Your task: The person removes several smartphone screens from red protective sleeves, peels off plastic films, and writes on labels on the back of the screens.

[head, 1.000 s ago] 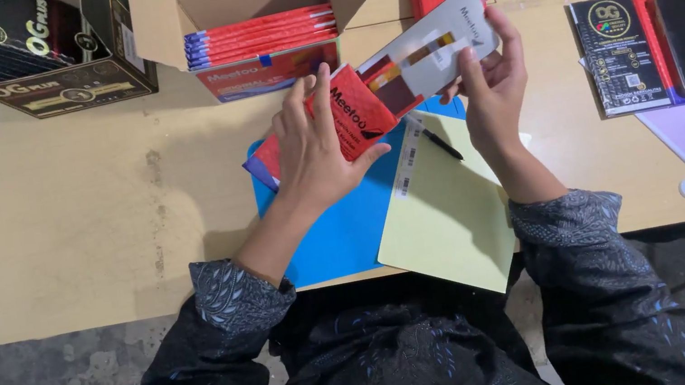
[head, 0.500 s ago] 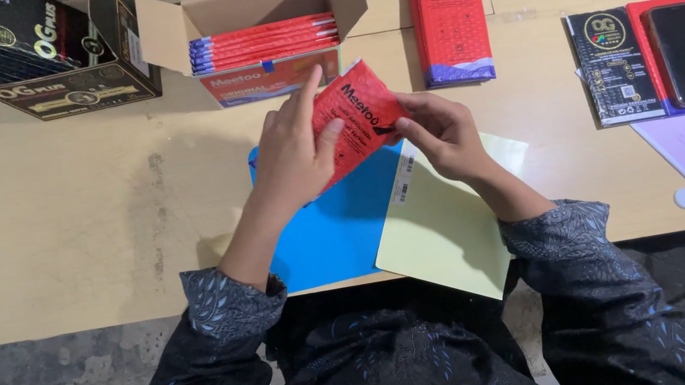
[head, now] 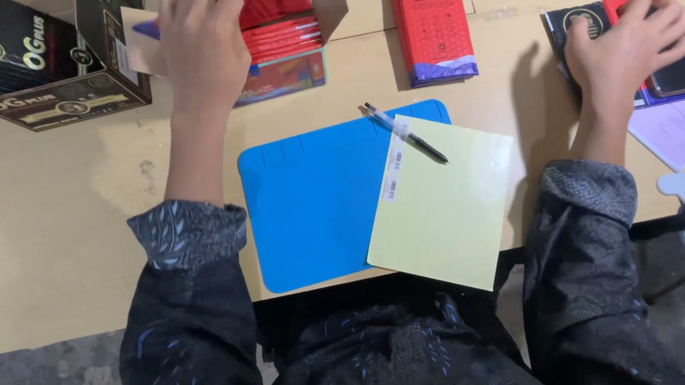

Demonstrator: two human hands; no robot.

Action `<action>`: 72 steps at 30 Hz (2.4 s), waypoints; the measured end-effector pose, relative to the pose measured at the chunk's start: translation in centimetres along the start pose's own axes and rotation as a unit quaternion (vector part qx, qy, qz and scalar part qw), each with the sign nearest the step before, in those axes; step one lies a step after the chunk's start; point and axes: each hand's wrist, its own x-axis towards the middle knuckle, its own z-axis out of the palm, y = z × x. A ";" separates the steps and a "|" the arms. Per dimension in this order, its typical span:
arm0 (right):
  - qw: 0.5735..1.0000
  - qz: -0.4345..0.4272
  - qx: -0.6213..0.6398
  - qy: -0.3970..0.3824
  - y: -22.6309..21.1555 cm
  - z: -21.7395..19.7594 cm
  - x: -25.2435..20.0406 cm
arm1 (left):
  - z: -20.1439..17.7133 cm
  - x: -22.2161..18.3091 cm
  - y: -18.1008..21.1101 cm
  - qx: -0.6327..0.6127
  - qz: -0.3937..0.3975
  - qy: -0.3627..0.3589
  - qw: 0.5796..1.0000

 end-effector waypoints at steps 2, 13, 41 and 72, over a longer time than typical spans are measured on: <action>0.996 0.056 -0.030 -0.059 3.5 2.5 0.3 | 1.6 0.3 -0.1 -0.027 -0.020 -0.055 0.998; 1.000 0.006 -0.018 -0.020 0.1 2.1 -0.4 | 2.5 -2.2 1.8 -0.073 -0.119 -0.082 0.987; 0.870 -0.144 0.470 -0.040 -13.7 -1.6 -6.6 | 0.4 -5.7 10.5 -0.359 -0.098 0.072 0.926; 0.699 0.020 0.663 -0.267 -15.6 -2.1 -7.7 | 1.9 -7.2 11.5 -0.173 0.021 -0.057 0.983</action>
